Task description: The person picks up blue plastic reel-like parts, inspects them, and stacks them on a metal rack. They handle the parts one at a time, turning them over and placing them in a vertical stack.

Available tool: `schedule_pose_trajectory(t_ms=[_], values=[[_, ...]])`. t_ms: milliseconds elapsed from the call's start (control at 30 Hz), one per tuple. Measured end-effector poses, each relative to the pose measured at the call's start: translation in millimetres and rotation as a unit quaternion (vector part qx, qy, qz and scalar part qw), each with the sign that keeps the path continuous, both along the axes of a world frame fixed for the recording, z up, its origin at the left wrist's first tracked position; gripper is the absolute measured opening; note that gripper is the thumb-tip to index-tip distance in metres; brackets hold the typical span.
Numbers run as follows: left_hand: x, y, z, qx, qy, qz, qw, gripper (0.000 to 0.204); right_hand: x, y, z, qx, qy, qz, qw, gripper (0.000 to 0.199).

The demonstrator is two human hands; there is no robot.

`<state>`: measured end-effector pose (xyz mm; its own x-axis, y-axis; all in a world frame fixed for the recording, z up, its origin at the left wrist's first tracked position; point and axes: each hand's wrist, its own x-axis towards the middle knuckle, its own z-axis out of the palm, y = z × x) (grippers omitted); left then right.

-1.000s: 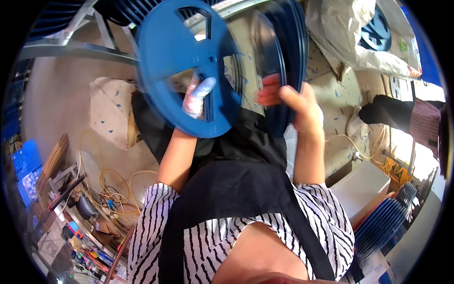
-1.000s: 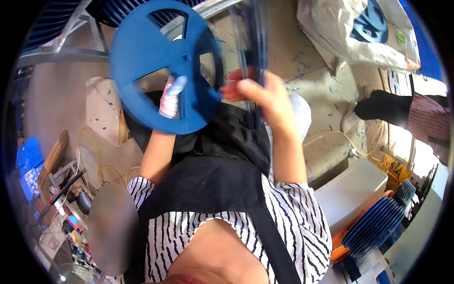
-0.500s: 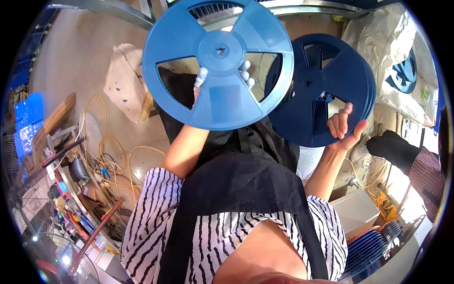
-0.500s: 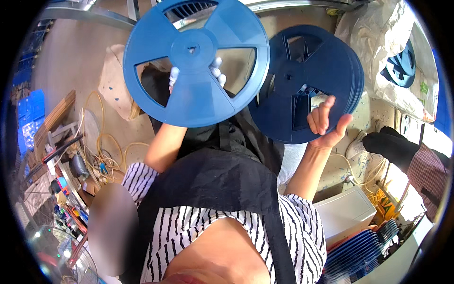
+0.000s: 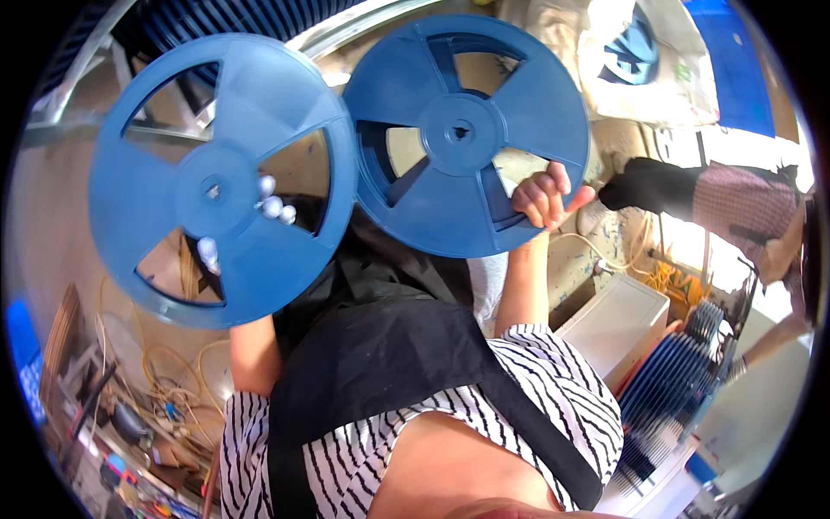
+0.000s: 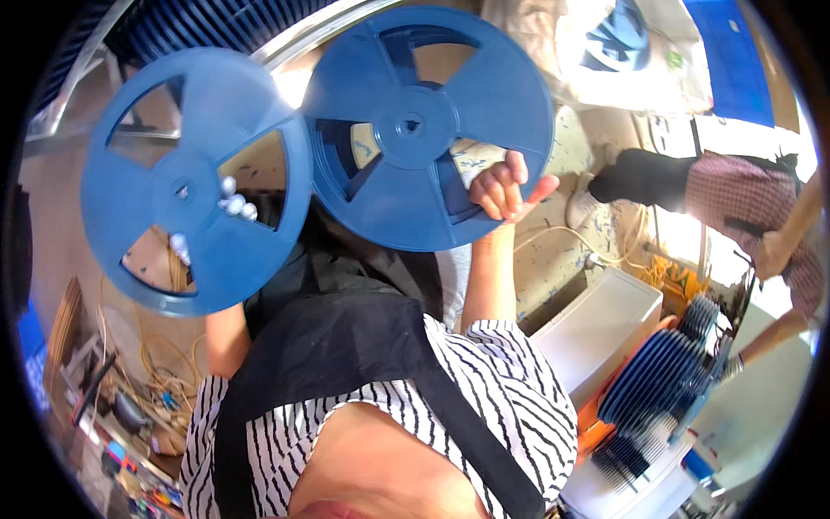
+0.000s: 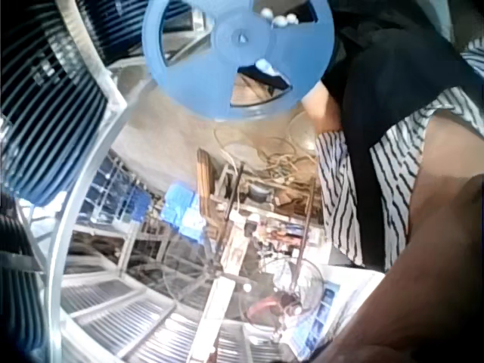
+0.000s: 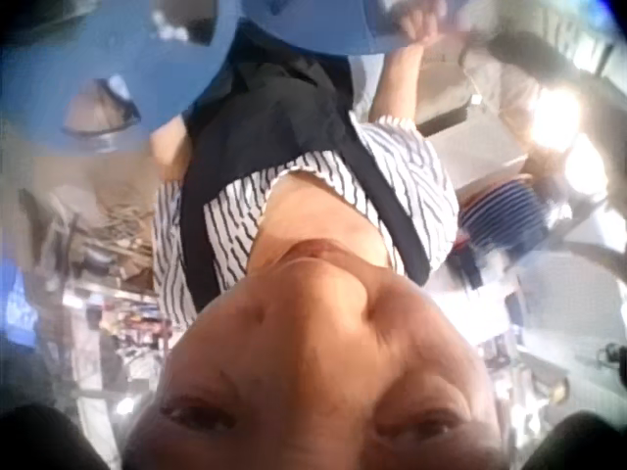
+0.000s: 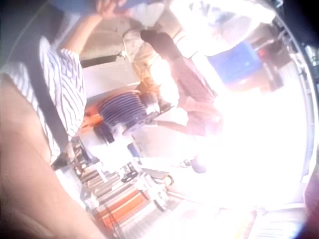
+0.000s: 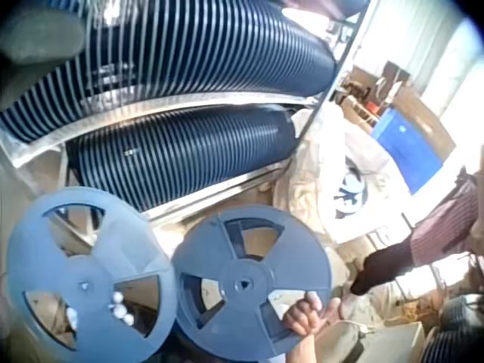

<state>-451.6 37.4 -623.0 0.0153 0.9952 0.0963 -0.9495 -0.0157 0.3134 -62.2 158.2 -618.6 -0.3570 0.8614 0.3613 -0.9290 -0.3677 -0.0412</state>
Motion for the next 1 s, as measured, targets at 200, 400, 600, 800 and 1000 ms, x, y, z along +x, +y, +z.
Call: schedule_pose_trajectory(t_ms=[200,400,600,800,1000], values=[[-24.2,-7.7,6.9,0.037,0.021,0.023,0.999,0.091,-10.9,-0.2,0.9,0.012,0.065,-0.007,0.998,0.035],[-24.7,-12.9,17.7,0.011,0.020,0.060,0.998,0.091,-15.3,-2.1,5.4,0.002,0.072,-0.012,0.997,0.039],[13.9,7.2,52.3,-0.076,0.156,0.059,0.983,0.075,-15.9,-2.7,20.6,0.030,-0.040,0.027,0.998,0.048],[49.1,54.6,46.8,0.036,0.588,0.076,0.805,0.084,-30.8,-18.1,36.1,0.023,-0.180,0.068,0.981,0.062],[127.3,26.6,22.1,-0.012,0.756,0.179,0.629,0.080,-44.4,-36.5,21.4,-0.063,-0.179,0.037,0.981,0.078]])
